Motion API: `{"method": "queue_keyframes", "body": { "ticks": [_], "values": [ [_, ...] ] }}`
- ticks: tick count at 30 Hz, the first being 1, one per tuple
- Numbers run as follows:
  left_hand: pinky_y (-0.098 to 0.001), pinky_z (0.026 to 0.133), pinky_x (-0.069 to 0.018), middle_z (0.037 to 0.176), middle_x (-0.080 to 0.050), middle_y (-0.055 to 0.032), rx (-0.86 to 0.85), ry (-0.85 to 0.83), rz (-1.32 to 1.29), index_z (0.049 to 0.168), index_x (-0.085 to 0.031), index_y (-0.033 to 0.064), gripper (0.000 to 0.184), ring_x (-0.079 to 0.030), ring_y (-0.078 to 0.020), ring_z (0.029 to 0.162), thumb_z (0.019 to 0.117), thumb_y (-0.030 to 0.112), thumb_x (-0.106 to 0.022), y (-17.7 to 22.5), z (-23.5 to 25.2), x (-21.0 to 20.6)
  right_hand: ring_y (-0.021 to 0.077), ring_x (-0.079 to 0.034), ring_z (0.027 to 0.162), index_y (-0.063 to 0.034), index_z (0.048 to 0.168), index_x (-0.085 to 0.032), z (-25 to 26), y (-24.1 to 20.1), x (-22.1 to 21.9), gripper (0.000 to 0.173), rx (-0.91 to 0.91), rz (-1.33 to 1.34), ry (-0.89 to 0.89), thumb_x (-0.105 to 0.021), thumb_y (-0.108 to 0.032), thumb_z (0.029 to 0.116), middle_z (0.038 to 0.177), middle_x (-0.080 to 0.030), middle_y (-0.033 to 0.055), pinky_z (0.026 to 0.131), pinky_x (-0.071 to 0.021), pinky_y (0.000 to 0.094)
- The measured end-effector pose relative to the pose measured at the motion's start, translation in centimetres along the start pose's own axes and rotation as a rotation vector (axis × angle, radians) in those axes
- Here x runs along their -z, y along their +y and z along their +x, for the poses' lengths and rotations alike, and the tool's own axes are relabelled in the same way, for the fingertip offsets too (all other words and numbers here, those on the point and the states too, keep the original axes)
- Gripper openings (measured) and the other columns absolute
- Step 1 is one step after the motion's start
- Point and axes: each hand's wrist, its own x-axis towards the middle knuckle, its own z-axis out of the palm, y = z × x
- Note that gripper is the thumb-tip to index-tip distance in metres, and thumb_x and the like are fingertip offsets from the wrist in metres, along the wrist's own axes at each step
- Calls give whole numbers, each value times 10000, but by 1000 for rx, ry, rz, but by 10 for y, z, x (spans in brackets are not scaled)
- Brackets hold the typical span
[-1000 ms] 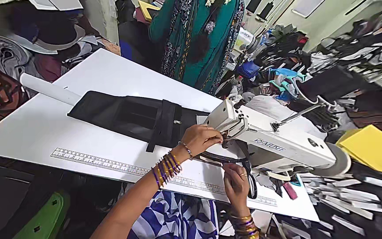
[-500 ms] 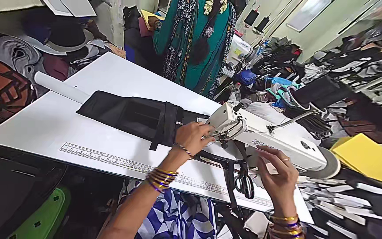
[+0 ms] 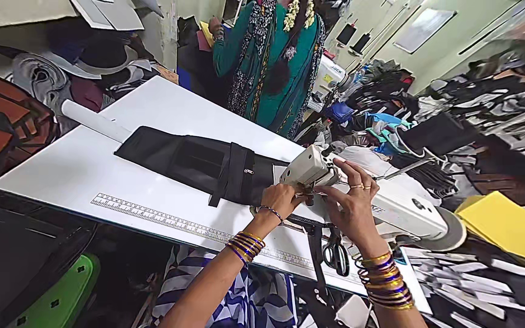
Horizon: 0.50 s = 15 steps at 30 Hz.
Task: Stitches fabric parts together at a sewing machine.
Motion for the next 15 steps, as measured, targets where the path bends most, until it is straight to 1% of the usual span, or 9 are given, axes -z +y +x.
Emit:
{"method": "queue_keyframes", "body": {
  "ticks": [2, 3, 5, 7, 9, 11, 12, 13, 15],
  "values": [
    [-577, 934, -507, 1035, -759, -174, -103, 104, -182, 1103, -760, 11, 326, -714, -344, 1030, 1049, 268, -568, -12, 1, -1, 503, -357, 1428, -157, 913, -790, -2, 1, -2, 268, 10, -11, -19, -534, -89, 873, 1436, -530, 282, 1008, -280, 681],
    [-520, 898, -531, 1008, -758, -164, -191, 175, -333, 1055, -766, -11, 274, -718, -297, 966, 1035, 190, -580, -21, 2, -2, 501, -352, 1432, -168, 917, -793, -3, 1, -2, 276, 22, -17, -32, -531, -90, 880, 1437, -532, 279, 1013, -275, 681],
    [-268, 760, -509, 1050, -689, -91, -333, 243, -791, 1014, -724, -29, 244, -616, -97, 845, 1027, 69, -501, -32, -1, -5, 511, -348, 1436, -198, 938, -801, -5, 4, -3, 299, 61, -44, -69, -527, -92, 880, 1450, -529, 276, 1014, -261, 701],
    [-147, 648, -478, 1048, -699, 47, -304, 161, -1278, 978, -658, 103, 294, -593, 32, 754, 1072, 129, -381, -32, -9, -4, 509, -344, 1450, -220, 945, -796, -5, 6, -6, 277, 92, -113, -102, -551, -105, 884, 1482, -516, 250, 1026, -242, 738],
    [-151, 652, -510, 934, -727, 72, -309, 121, -1439, 894, -621, 181, 348, -632, 24, 736, 1085, 158, -331, -36, -11, -9, 493, -343, 1467, -189, 902, -783, -1, 3, -10, 185, 100, -198, -112, -616, -112, 889, 1517, -504, 213, 1044, -217, 774],
    [-187, 728, -529, 843, -672, 46, -378, 246, -1103, 913, -640, 78, 306, -634, -16, 781, 1062, 90, -373, -46, -4, -18, 446, -335, 1493, -154, 889, -784, 3, -2, -15, 154, 82, -276, -116, -644, -91, 889, 1560, -482, 157, 1075, -186, 776],
    [-249, 774, -531, 846, -680, -17, -399, 318, -812, 931, -689, 1, 274, -645, -75, 815, 1043, 70, -449, -52, 0, -22, 441, -338, 1494, -143, 881, -784, 4, -5, -17, 152, 65, -301, -114, -649, -74, 881, 1566, -480, 148, 1076, -182, 776],
    [-379, 838, -544, 891, -719, -100, -401, 343, -536, 959, -738, -30, 273, -687, -190, 883, 1035, 105, -513, -58, 3, -26, 440, -333, 1497, -136, 868, -781, 5, -7, -18, 152, 41, -317, -112, -649, -62, 874, 1572, -473, 144, 1080, -175, 779],
    [-510, 877, -538, 981, -736, -151, -382, 321, -231, 1009, -758, 1, 305, -707, -309, 974, 1047, 190, -521, -60, 7, -37, 430, -329, 1501, -129, 853, -780, 5, -12, -22, 162, -3, -336, -104, -644, -42, 860, 1579, -463, 140, 1081, -174, 777]
  ]
}}
